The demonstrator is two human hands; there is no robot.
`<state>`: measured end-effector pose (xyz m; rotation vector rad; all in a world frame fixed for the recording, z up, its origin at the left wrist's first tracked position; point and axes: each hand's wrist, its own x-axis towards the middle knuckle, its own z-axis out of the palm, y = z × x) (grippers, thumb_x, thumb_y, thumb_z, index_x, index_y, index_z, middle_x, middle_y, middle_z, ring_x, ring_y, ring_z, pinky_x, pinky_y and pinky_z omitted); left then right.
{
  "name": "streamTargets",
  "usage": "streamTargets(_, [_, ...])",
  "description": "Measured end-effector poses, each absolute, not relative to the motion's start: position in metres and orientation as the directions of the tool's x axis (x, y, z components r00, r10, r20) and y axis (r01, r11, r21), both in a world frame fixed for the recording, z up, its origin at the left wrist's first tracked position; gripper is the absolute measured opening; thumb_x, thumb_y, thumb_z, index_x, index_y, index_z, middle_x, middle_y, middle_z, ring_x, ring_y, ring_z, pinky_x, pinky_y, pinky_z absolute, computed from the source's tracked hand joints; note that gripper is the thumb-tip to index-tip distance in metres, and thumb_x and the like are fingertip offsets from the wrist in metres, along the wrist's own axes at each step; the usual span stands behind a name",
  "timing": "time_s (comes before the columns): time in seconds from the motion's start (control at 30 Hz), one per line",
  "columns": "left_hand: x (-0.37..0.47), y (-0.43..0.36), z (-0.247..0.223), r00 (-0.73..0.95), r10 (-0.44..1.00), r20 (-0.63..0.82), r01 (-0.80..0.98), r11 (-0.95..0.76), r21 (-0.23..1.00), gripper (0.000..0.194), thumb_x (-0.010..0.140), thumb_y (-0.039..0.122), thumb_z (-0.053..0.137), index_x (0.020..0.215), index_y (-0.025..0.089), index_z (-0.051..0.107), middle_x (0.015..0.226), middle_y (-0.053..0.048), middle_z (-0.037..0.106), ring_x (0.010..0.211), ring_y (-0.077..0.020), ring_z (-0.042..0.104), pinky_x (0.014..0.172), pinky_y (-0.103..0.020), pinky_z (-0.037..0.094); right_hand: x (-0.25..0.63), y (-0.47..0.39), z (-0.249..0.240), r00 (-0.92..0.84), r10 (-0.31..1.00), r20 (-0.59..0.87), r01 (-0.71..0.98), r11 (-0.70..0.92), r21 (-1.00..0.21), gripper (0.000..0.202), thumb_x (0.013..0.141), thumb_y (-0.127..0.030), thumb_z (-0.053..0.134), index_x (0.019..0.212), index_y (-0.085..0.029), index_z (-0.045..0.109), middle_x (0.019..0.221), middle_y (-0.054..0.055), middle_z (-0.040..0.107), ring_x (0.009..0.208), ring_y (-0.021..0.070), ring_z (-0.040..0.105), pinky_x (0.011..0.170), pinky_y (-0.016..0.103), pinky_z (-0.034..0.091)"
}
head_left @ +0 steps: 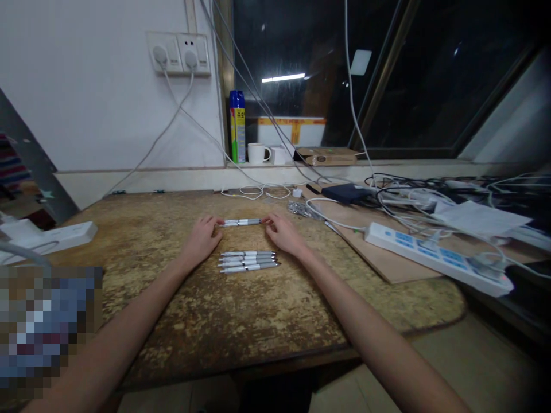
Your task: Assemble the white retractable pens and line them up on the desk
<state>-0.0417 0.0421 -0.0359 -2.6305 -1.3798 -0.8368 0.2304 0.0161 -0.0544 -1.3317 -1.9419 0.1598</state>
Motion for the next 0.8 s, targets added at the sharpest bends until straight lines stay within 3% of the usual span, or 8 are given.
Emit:
streamTargets(0.23, [-0.043, 0.045, -0.04, 0.481, 0.738, 0.474, 0.762, -0.619, 0.191, 0.024, 0.093, 0.021, 0.051, 0.112, 0.017, 0.066, 0.109, -0.01, 0.065, 0.106, -0.0263, 0.055, 0.099, -0.043, 0.042, 0.221, 0.024, -0.062, -0.21, 0.836, 0.507, 0.738, 0.476, -0.479, 0.031, 0.087, -0.009, 0.051, 0.116, -0.015, 0.062, 0.109, 0.01, 0.063, 0.105, 0.0218, 0.056, 0.098, 0.035, 0.042])
streamTargets(0.37, [-0.046, 0.051, -0.044, 0.508, 0.724, 0.467, 0.747, -0.64, 0.179, 0.023, 0.096, 0.021, 0.048, 0.107, 0.018, 0.068, 0.108, -0.01, 0.067, 0.105, -0.0255, 0.057, 0.098, -0.042, 0.041, 0.221, 0.032, -0.063, -0.231, 0.82, 0.524, 0.779, 0.479, -0.404, 0.028, 0.088, -0.013, 0.055, 0.115, -0.015, 0.063, 0.113, 0.011, 0.06, 0.111, 0.0237, 0.051, 0.101, 0.037, 0.04])
streamTargets(0.57, [-0.044, 0.048, -0.04, 0.522, 0.718, 0.46, 0.735, -0.652, 0.184, 0.019, 0.096, 0.019, 0.05, 0.105, 0.018, 0.067, 0.109, -0.009, 0.069, 0.105, -0.0247, 0.058, 0.096, -0.04, 0.042, 0.226, 0.036, -0.062, -0.295, 0.808, 0.51, 0.791, 0.506, -0.345, 0.02, 0.092, -0.026, 0.061, 0.11, -0.019, 0.066, 0.101, 0.008, 0.063, 0.1, 0.0238, 0.053, 0.091, 0.036, 0.041])
streamTargets(0.8, [-0.044, 0.051, -0.041, 0.529, 0.725, 0.441, 0.727, -0.656, 0.205, 0.017, 0.095, 0.021, 0.051, 0.103, 0.02, 0.067, 0.107, -0.008, 0.07, 0.103, -0.025, 0.058, 0.094, -0.04, 0.042, 0.229, 0.034, -0.061, -0.305, 0.781, 0.544, 0.802, 0.519, -0.296, 0.019, 0.092, -0.029, 0.064, 0.108, -0.019, 0.066, 0.107, 0.01, 0.061, 0.106, 0.0255, 0.05, 0.094, 0.037, 0.039])
